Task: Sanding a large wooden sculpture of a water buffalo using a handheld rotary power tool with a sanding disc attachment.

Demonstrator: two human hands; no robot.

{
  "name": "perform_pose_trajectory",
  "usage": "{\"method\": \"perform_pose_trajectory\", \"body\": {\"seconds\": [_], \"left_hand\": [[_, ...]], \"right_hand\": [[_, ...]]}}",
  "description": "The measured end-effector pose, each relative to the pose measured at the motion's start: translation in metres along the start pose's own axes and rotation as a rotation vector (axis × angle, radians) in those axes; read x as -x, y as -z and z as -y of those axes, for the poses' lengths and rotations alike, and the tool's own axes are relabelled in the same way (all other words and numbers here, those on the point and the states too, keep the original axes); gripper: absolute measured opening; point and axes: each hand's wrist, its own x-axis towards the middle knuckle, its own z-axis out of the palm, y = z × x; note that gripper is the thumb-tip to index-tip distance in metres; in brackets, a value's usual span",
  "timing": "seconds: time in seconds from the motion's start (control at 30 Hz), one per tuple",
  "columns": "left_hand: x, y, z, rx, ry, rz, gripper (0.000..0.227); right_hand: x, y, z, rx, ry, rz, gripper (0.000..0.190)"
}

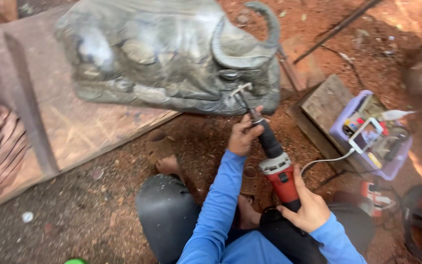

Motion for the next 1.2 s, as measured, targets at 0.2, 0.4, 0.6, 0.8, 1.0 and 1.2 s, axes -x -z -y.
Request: {"method": "perform_pose_trajectory", "body": {"seconds": [0.2, 0.4, 0.6, 0.8, 1.0, 1.2], "left_hand": [[-0.005, 0.001, 0.001, -0.032, 0.023, 0.007, 0.028], [-0.007, 0.0, -0.007, -0.103, 0.008, 0.016, 0.029], [-0.002, -0.021, -0.021, -0.086, 0.024, 0.075, 0.032], [-0.001, -0.023, -0.024, -0.196, 0.014, 0.064, 0.033], [-0.005, -0.027, -0.022, -0.161, -0.01, 0.031, 0.03], [-0.007, -0.019, -0.008, -0.155, -0.007, 0.02, 0.03]], "right_hand": [[-0.01, -0.003, -0.001, 0.03, -0.092, 0.016, 0.132], [-0.015, -0.003, -0.013, 0.073, -0.067, 0.018, 0.132], [-0.002, -0.004, -0.03, 0.066, 0.032, -0.075, 0.132], [-0.009, -0.004, -0.042, 0.057, 0.015, -0.015, 0.134], [-0.015, 0.001, -0.054, -0.01, 0.065, -0.022, 0.134], [-0.023, 0.005, -0.057, -0.001, 0.066, 0.023, 0.135]]}}
